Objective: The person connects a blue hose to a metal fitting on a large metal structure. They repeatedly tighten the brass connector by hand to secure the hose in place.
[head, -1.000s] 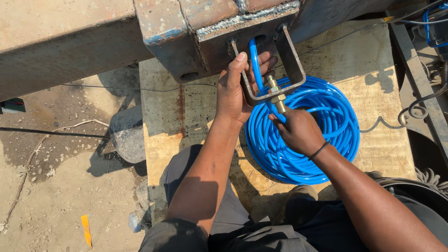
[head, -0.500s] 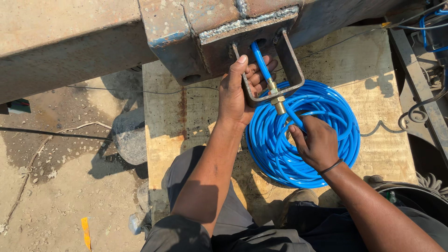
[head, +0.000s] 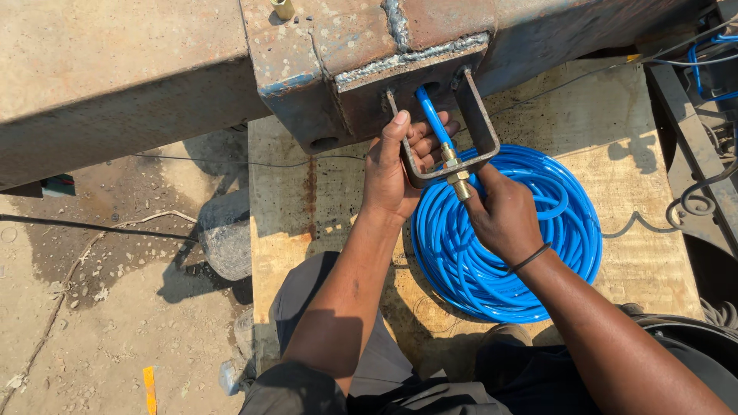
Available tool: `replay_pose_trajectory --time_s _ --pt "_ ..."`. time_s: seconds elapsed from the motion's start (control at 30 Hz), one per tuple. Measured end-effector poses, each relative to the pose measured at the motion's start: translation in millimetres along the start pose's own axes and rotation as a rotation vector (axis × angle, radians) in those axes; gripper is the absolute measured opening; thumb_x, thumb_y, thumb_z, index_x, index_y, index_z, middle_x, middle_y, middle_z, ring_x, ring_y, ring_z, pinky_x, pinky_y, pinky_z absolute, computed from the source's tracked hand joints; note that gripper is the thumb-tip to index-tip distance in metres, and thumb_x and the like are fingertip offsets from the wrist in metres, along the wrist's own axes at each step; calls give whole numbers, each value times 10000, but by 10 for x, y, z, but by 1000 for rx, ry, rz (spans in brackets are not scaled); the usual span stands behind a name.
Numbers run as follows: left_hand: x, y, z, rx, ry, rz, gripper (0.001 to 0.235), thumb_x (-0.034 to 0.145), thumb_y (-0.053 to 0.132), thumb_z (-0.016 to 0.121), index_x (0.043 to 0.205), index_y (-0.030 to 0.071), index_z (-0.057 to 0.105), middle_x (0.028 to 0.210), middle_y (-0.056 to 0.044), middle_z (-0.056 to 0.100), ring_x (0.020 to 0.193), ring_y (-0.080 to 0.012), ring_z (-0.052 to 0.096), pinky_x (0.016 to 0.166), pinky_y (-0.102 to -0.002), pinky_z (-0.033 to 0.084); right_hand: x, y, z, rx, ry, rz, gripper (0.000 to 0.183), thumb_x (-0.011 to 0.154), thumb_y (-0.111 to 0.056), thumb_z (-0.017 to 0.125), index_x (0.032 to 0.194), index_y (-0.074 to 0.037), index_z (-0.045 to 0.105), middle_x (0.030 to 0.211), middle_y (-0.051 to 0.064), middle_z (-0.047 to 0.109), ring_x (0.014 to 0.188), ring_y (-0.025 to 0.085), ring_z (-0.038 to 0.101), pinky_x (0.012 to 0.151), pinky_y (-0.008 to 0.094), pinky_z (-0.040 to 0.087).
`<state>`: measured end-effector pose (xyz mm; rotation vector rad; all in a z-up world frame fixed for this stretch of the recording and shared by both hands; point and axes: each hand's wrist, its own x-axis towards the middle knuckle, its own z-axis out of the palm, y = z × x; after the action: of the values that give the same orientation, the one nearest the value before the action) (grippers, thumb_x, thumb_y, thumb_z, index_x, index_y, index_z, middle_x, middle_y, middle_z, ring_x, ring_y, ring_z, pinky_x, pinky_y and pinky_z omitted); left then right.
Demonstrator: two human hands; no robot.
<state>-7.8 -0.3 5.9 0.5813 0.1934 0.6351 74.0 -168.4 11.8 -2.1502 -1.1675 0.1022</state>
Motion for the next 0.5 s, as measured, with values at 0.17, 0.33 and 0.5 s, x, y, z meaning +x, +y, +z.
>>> replay_pose_trajectory --time_s 0.17,0.33,0.5 --pt "114 -153 -87 -9 70 37 417 919 453 714 913 68 556 1221 -242 602 1249 -333 613 994 -405 545 -244 415 -126 -258 200 -226 176 979 -180 670 1068 -34 627 825 164 604 776 376 599 709 488 458" --pt "175 -250 -254 68 153 45 491 979 468 736 920 31 523 1081 -187 496 1036 -319 462 830 -405 418 -134 423 68 -249 82 -46 196 1010 -185 701 990 -18 601 805 181 615 742 384 615 668 486 460" --pt "107 -141 -284 196 113 -5 655 836 575 740 1024 -43 630 1141 -281 623 1197 -363 630 1069 -497 517 254 260 275 69 19 96 204 912 -106 732 1090 -24 673 852 201 691 729 334 700 633 429 520"
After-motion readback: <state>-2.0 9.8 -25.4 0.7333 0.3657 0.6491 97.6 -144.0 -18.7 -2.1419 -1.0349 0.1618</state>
